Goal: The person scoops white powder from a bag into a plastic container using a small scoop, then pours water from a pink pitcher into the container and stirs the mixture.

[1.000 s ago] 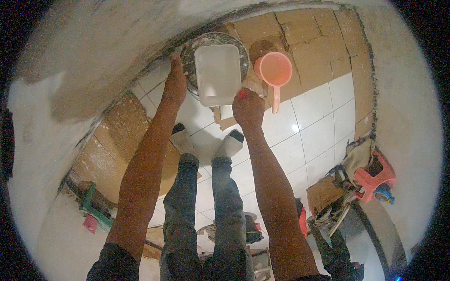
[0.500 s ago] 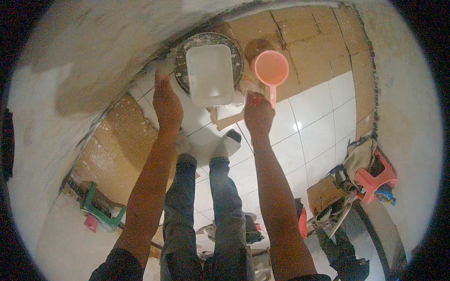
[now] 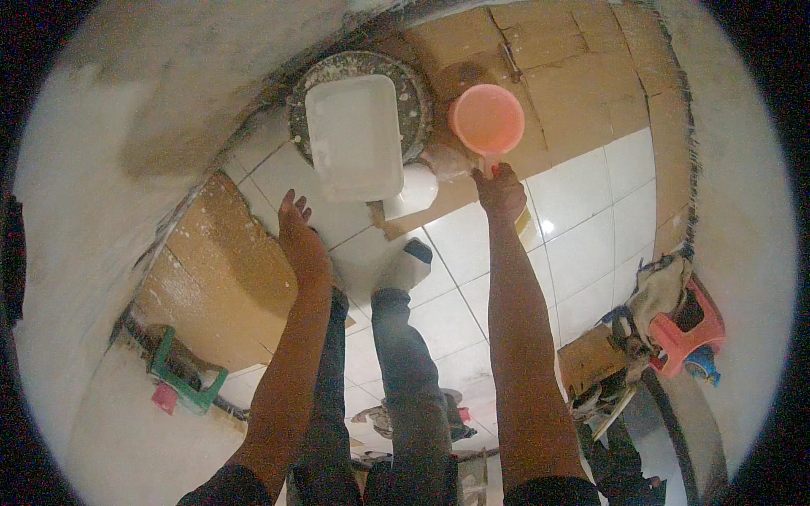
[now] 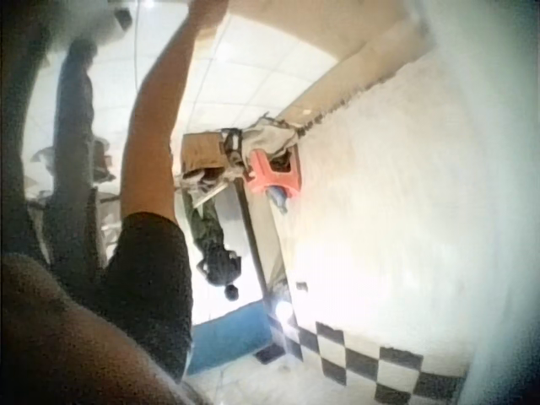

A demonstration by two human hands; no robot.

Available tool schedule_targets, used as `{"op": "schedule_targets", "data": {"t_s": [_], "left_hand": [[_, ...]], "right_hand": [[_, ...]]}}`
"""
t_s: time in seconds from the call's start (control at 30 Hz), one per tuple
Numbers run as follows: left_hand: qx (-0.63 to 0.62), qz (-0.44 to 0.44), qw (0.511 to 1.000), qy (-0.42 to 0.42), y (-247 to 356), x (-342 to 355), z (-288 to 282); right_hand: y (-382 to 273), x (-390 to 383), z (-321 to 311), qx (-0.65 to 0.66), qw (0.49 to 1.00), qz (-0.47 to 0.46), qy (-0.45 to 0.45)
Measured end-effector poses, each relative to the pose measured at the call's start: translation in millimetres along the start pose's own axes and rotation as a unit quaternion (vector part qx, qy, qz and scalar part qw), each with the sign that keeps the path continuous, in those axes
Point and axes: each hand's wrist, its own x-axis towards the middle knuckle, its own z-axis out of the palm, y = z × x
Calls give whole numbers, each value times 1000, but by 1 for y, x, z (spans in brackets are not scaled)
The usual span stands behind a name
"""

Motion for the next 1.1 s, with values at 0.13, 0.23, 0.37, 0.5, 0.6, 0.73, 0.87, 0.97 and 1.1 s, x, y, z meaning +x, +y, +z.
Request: {"op": "schedule_targets", "data": {"t_s": [0.13,0.23,0.37,0.5,0.6,0.73,0.87,0.97,1.1], "left_hand": [[10,-5,1000,-7,-25,-5,-3],[58,50,997,-2,-46,-11,-7],[28,20,999,-19,-58,-12,-15],[-46,-67,996,-22,-53,-16,-13],[-17,-43,998,-33,-55,-17,-14],[-26,-41,998,-31,-50,-34,-11],[-36,-39,997,-62,-54,-49,-19],[-29,-6,995,-92,-55,-59,-25],[-23,-59,992,-110,-48,-79,-32]], "right_hand": [[-6,9,15,36,999,31,14],[1,10,30,60,994,-4,91],[5,13,37,50,993,-15,107],[7,6,29,109,987,-16,116],[9,-12,12,140,984,-38,105],[7,-43,-23,132,988,-32,71],[-13,-84,-60,224,974,-2,29],[-27,-106,-82,200,979,5,37],[-43,-134,-102,230,973,27,22]]}}
